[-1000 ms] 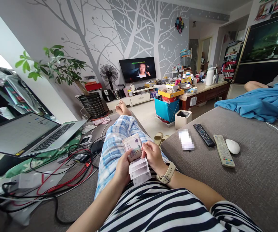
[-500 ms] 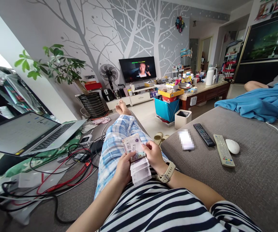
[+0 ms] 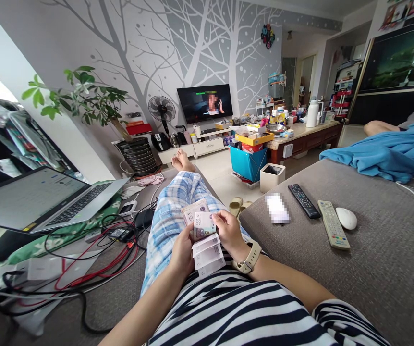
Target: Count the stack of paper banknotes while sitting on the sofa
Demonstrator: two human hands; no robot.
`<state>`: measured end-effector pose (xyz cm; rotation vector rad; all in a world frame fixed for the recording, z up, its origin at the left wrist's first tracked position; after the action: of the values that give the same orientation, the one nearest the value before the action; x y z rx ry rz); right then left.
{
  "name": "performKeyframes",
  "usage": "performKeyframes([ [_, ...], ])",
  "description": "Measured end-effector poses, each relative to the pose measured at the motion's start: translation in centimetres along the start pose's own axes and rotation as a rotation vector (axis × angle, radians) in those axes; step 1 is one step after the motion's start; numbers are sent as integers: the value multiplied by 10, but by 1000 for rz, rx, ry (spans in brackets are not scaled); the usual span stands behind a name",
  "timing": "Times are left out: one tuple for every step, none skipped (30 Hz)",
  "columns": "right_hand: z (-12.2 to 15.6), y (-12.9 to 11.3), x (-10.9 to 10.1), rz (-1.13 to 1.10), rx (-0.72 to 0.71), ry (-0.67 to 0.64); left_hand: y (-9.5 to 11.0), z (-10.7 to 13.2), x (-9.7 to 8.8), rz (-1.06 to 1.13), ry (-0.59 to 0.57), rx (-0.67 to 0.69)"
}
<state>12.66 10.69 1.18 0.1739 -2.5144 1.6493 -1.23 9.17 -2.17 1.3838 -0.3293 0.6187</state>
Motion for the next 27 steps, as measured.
performKeyframes([
  [0,0,1,-5,4,-7,1,1,1,-2,-3,4],
  [0,-1,1,-10,7,-13,2,1,2,-2,-3,9],
  [1,-1,2,-14,8,-18,2,2,2,-3,0,12],
  [1,-1,2,-17,8,-20,3,2,1,-6,7,14],
  [1,-1,2,-21,7,-20,3,2,1,-11,14,16],
  [1,-1,2,-24,7,-20,3,2,0,-15,19,17],
  [1,-1,2,-27,7,-20,3,2,0,-19,20,19],
  [1,-1,2,-31,8,-20,3,1,-1,-21,17,22],
  [1,-1,2,-35,9,-20,3,1,-1,-21,12,25],
  [1,-1,2,-40,10,-20,3,1,-1,-22,7,26],
  [1,-2,2,-45,12,-18,3,1,0,-22,1,25],
  [0,-2,3,-51,14,-17,2,1,-1,-22,0,22],
  [0,-2,3,-56,16,-14,2,1,-1,-23,-1,18],
  [0,-2,3,-60,17,-14,1,0,-1,-26,0,15],
  [0,-2,3,-63,16,-15,1,0,-1,-31,-1,15],
  [0,-3,3,-64,13,-18,1,0,-1,-36,-3,16],
  [0,-4,3,-63,9,-21,2,0,-1,-40,-5,20],
  [0,-4,3,-61,4,-25,2,0,0,-43,-8,23],
  [1,-5,4,-58,-1,-28,3,0,0,-44,-10,23],
  [1,-6,4,-56,-2,-31,3,0,1,-45,-11,19],
  [1,-6,4,-55,-2,-30,3,1,2,-47,-12,15],
  [1,-6,4,-54,-1,-29,3,2,2,-50,-11,10],
  [1,-7,3,-54,1,-29,4,3,3,-53,-8,5],
  [2,-7,3,-54,3,-28,4,4,3,-56,-4,3],
  [2,-7,4,-53,4,-29,5,5,3,-57,2,3],
  [2,-7,4,-52,3,-29,5,5,3,-56,7,4],
  [2,-7,4,-51,1,-30,6,6,3,-55,10,6],
])
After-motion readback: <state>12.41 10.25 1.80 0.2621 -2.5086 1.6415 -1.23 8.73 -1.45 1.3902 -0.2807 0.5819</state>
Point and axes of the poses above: each hand's wrist, its own z-axis away from the middle knuckle, its own x-axis out of the palm, y = z × x, the point moved 9 cm from there along -z, towards the middle knuckle
